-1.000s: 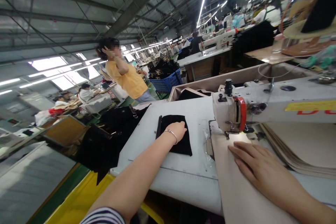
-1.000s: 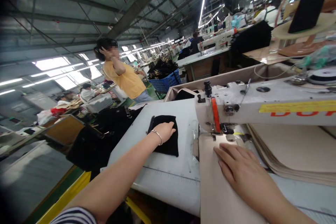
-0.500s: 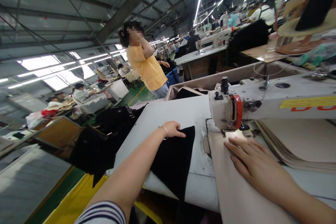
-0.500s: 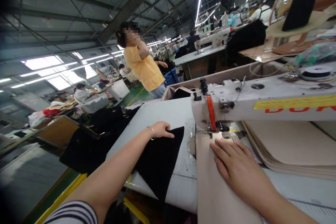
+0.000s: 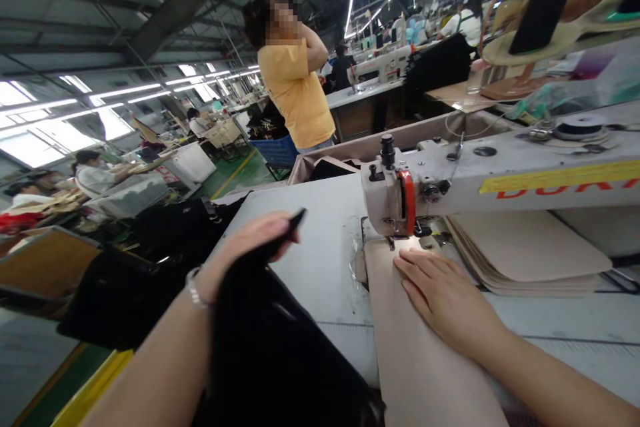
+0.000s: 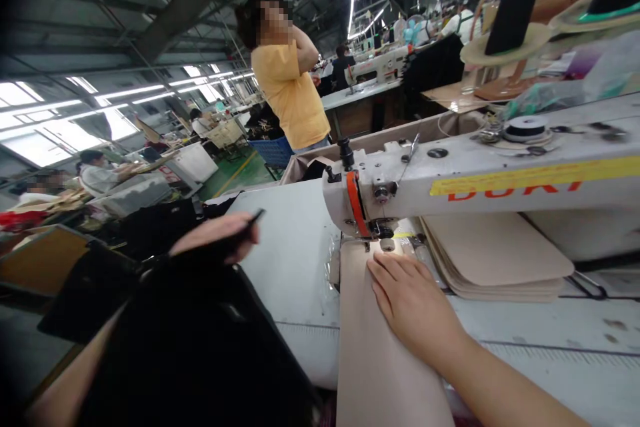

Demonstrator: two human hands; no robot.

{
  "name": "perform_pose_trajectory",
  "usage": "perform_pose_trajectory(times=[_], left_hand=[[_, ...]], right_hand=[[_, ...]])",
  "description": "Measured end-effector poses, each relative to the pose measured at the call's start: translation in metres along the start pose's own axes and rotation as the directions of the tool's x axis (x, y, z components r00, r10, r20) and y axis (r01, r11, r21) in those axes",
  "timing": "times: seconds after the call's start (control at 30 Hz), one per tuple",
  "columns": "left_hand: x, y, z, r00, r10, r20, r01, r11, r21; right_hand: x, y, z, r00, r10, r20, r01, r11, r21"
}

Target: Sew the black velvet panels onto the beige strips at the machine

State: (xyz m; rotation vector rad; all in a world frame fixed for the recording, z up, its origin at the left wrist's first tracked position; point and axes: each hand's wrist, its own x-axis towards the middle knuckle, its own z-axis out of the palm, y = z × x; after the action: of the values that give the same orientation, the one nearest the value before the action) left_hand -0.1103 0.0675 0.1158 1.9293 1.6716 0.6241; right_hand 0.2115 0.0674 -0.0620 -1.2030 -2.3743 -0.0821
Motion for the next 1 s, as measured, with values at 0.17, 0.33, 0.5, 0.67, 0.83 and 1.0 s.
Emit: perform_pose_trajectory(times=[0.17,0.33,0.5,0.67,0.83,1.0], left_hand=[[0.052,0.000,0.145,0.958,0.180,0.225,-0.152,0.979,-0.138],[0.071,-0.007,0.190,0.972,0.197,0.129,-0.193,0.980,-0.042],[0.072,-0.003,0.185,0.979,0.192,0.071,-0.197,0.978,0.067],[0.071,-0.002,0.191,0.983,0.184,0.016,-0.185,0.972,0.144],[0.071,-0.003,0.197,0.982,0.187,-0.031,-0.178,0.965,0.191],[0.072,0.001,0.199,0.987,0.153,-0.043,-0.141,0.966,0.218]], right_hand=[[-0.003,0.001,-0.004,1.000,-0.008,-0.009,0.009,1.000,0.018],[-0.005,0.004,-0.005,1.000,0.005,0.005,-0.005,0.999,0.036],[0.000,0.002,-0.010,0.999,0.020,0.029,-0.022,0.997,0.071],[0.001,0.000,-0.011,0.998,0.032,0.048,-0.036,0.997,0.070],[-0.001,0.001,-0.007,0.997,0.029,0.071,-0.033,0.997,0.066],[0.000,0.002,-0.006,0.997,0.038,0.069,-0.041,0.998,0.053]])
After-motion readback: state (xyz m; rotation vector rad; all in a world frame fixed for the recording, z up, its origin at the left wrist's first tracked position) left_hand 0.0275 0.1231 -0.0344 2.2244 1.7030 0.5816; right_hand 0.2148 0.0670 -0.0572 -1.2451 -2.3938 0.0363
